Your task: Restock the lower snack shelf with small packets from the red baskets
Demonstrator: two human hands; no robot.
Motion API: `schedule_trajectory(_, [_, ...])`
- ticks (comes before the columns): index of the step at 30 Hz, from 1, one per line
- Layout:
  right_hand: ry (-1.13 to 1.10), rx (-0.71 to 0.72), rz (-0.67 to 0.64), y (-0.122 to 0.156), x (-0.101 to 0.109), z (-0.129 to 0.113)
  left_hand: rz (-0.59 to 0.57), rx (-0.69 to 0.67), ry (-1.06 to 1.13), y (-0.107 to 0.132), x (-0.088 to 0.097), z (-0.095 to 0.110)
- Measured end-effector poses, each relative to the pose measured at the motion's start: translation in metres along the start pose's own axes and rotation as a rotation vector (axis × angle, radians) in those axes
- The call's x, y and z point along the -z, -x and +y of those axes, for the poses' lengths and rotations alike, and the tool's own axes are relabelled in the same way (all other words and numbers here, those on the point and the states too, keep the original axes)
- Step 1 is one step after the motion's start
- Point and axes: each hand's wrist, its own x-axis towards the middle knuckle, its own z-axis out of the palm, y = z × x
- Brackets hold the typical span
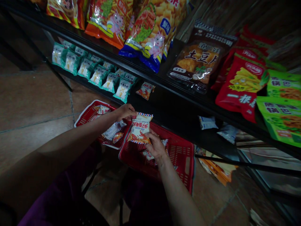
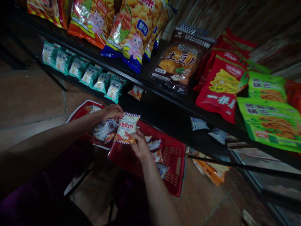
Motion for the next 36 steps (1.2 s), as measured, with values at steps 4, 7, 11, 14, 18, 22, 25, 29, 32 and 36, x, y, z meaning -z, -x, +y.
schedule_trajectory(4, [-0.018, 0.011, -0.041, -0.002, 0.004, 0.003, -0.034, 0.032, -0.003, -0.001, -0.002, -0.001])
schedule_trajectory(7, [-0.109, -0.076, -0.102, -0.005, 0.003, 0.004, 0.058, 0.004, -0.009, 0.000, -0.005, -0.001])
schedule_trajectory(11, [-0.122, -0.099, -0.102, -0.009, 0.000, 0.008, 0.130, -0.045, -0.032, 0.000, -0.007, 0.000])
schedule_trajectory(14, [-0.120, -0.089, -0.069, -0.009, -0.002, 0.012, 0.152, -0.072, -0.014, -0.001, -0.007, 0.000])
schedule_trajectory(18, [-0.174, -0.056, -0.024, -0.013, -0.002, 0.013, 0.055, -0.078, 0.061, 0.002, -0.004, 0.000])
schedule_trajectory(22, [-0.243, 0.002, 0.047, -0.023, 0.000, 0.011, -0.087, 0.039, -0.017, 0.009, 0.002, -0.003])
schedule_trajectory(25, [-0.255, 0.022, 0.105, -0.030, 0.001, 0.011, -0.217, 0.067, -0.068, 0.015, 0.003, -0.009])
schedule_trajectory(29, [-0.272, 0.012, 0.163, -0.035, 0.000, 0.014, -0.289, 0.064, 0.028, 0.018, -0.001, -0.020])
schedule_trajectory(32, [-0.264, 0.005, 0.173, -0.036, -0.003, 0.016, -0.255, 0.017, 0.106, 0.015, -0.003, -0.026])
schedule_trajectory(36, [-0.200, 0.013, 0.195, -0.038, -0.002, 0.018, -0.209, -0.036, 0.098, 0.010, -0.006, -0.029])
